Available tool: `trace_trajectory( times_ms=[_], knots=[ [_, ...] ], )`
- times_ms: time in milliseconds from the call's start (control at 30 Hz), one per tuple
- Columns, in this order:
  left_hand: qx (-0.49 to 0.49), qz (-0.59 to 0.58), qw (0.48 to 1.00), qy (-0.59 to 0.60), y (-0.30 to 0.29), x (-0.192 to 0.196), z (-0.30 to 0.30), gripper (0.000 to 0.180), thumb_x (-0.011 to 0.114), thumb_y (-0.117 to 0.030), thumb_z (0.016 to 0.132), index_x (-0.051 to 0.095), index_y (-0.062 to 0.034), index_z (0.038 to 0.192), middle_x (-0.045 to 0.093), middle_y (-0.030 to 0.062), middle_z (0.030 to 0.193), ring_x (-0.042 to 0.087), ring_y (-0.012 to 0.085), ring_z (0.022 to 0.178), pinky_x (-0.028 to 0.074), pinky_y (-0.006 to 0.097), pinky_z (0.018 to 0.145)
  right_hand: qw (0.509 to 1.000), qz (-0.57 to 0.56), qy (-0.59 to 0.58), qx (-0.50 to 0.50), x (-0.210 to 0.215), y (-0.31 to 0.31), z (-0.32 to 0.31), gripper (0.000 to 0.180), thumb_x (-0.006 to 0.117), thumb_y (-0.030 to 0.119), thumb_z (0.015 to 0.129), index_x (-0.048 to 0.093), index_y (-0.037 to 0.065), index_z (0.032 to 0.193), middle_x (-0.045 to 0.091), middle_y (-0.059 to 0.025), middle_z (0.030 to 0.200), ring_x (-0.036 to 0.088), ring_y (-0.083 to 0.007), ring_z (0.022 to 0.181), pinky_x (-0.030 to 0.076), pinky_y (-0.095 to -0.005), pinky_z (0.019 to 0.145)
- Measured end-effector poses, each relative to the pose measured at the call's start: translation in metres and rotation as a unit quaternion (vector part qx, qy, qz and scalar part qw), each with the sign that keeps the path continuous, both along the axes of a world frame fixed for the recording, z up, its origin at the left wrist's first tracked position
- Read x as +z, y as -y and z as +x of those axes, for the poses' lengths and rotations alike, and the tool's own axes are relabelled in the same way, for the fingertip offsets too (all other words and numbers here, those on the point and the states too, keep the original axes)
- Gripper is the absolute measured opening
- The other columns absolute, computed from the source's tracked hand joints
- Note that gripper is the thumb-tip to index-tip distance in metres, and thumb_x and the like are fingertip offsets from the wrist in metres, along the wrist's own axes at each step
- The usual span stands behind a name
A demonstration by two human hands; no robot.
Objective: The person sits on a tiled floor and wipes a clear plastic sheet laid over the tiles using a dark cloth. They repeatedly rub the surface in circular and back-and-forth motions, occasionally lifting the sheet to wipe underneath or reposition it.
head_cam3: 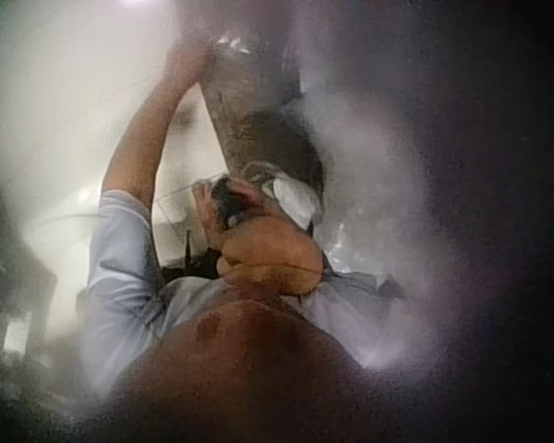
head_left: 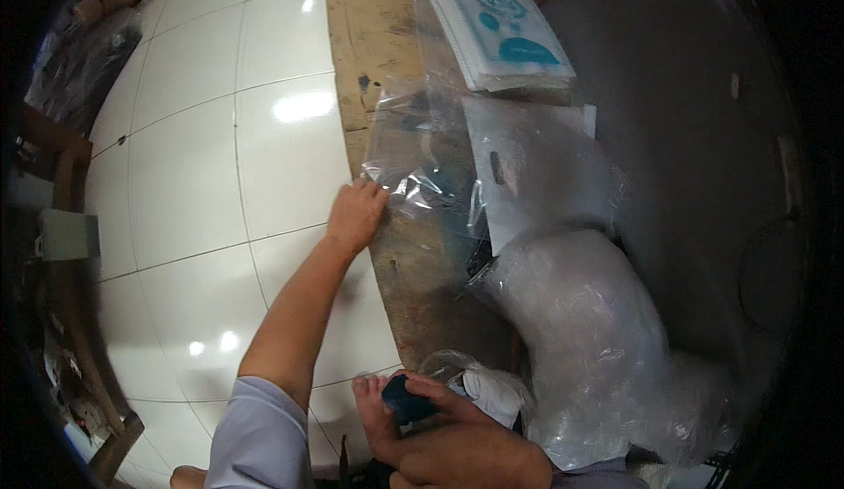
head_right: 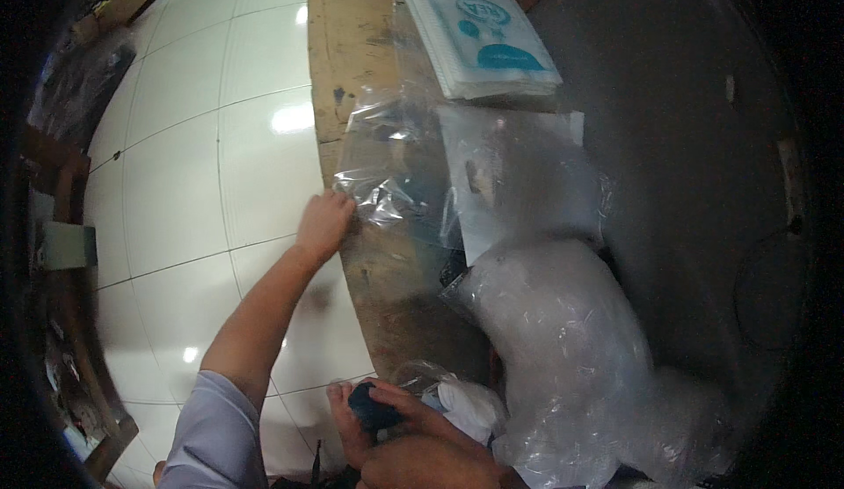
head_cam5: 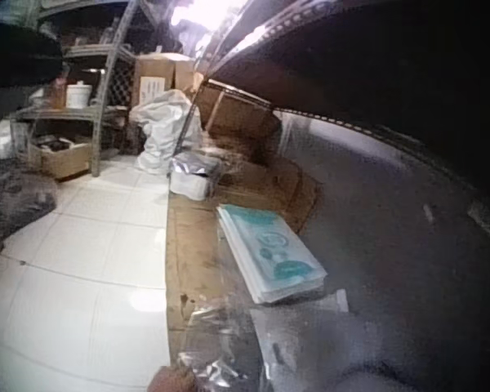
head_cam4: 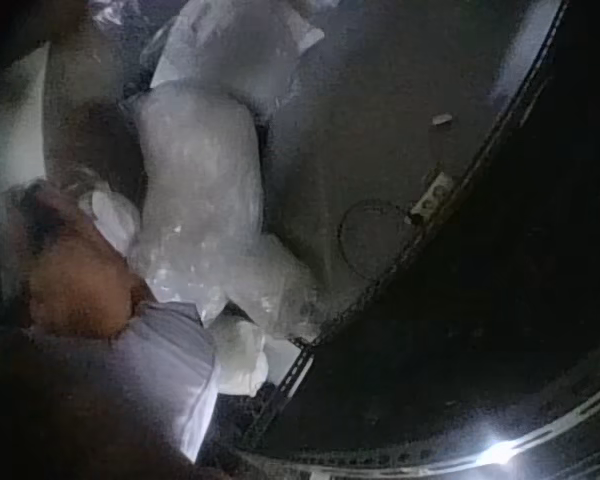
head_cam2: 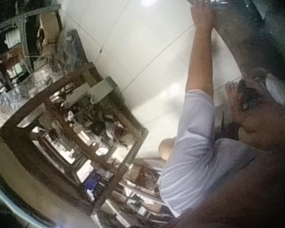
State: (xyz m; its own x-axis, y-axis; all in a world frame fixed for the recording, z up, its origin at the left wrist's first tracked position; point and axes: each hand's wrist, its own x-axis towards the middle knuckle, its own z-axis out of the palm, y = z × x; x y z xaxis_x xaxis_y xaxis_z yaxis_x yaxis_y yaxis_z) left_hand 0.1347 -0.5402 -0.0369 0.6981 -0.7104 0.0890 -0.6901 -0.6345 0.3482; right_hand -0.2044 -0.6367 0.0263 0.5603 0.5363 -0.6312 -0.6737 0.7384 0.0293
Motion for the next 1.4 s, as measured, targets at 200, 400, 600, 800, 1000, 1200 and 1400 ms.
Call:
trace_trajectory(
  times_ms=[200,400,600,800,1000,1200,1400],
  knots=[
    [0.094,-0.095,0.989,0.063,-0.047,0.045,0.056,0.017,0.059,-0.004,0.081,0.054,-0.0049,0.097,0.059,0.015,0.094,0.058,0.0338,0.089,0.047,0.046,0.077,0.991,-0.107,0.065,0.05,-0.008,-0.007,-0.005,0.041,0.056,0.032,0.098,0.051,0.001,0.125,0.061,-0.0138,0.115,0.063,-0.022,0.102,0.053,-0.039,0.09],
    [0.077,0.041,0.988,0.13,-0.213,0.134,0.027,0.021,0.061,0.0,0.08,0.051,-0.0015,0.099,0.057,0.0155,0.101,0.057,0.036,0.085,0.047,0.047,0.076,0.979,-0.149,0.11,0.085,-0.009,-0.026,-0.005,0.042,0.056,0.033,0.098,0.051,0.001,0.124,0.061,-0.0122,0.116,0.063,-0.0201,0.105,0.053,-0.0377,0.091],
    [0.156,0.138,0.977,0.034,-0.381,0.151,-0.11,0.029,0.06,0.003,0.08,0.052,0.0004,0.108,0.057,0.0217,0.1,0.059,0.0408,0.084,0.049,0.05,0.073,0.993,-0.082,0.073,0.053,0.063,-0.06,0.032,0.039,0.061,0.028,0.096,0.051,0.001,0.122,0.062,-0.0135,0.11,0.065,-0.0213,0.096,0.056,-0.0337,0.081],
    [0.33,0.104,0.927,-0.149,-0.444,0.114,-0.272,0.062,0.057,0.005,0.079,0.042,0.0016,0.139,0.058,0.0284,0.098,0.061,0.0469,0.082,0.051,0.051,0.074,0.969,-0.045,0.222,0.103,0.004,-0.092,0.03,0.033,0.059,0.024,0.098,0.051,0.007,0.125,0.06,-0.0134,0.116,0.063,-0.0197,0.099,0.055,-0.0309,0.078],
    [0.51,-0.06,0.827,-0.229,-0.419,0.044,-0.367,0.074,0.052,0.007,0.077,0.03,0.0047,0.147,0.06,0.0294,0.112,0.063,0.0411,0.095,0.052,0.045,0.082,0.953,-0.074,0.223,0.189,-0.003,-0.122,0.042,0.04,0.061,0.026,0.097,0.049,0.005,0.128,0.058,-0.0141,0.12,0.064,-0.022,0.099,0.056,-0.0343,0.077],
    [0.525,-0.254,0.751,-0.309,-0.377,0.044,-0.39,0.076,0.054,0.009,0.079,0.023,0.0041,0.149,0.042,0.0318,0.142,0.053,0.0425,0.121,0.05,0.04,0.094,0.945,-0.143,0.186,0.226,0.016,-0.136,0.041,0.037,0.063,0.025,0.095,0.054,0.002,0.123,0.062,-0.014,0.114,0.066,-0.0219,0.095,0.057,-0.0344,0.076],
    [0.571,-0.321,0.693,-0.3,-0.34,0.048,-0.384,0.077,0.055,0.005,0.08,0.019,0.0073,0.149,0.023,0.0379,0.15,0.044,0.0435,0.132,0.049,0.038,0.099,0.953,-0.102,0.204,0.2,-0.005,-0.155,0.036,0.034,0.06,0.025,0.097,0.052,0.002,0.121,0.062,-0.0156,0.114,0.066,-0.0245,0.094,0.058,-0.0357,0.074]
  ],
)
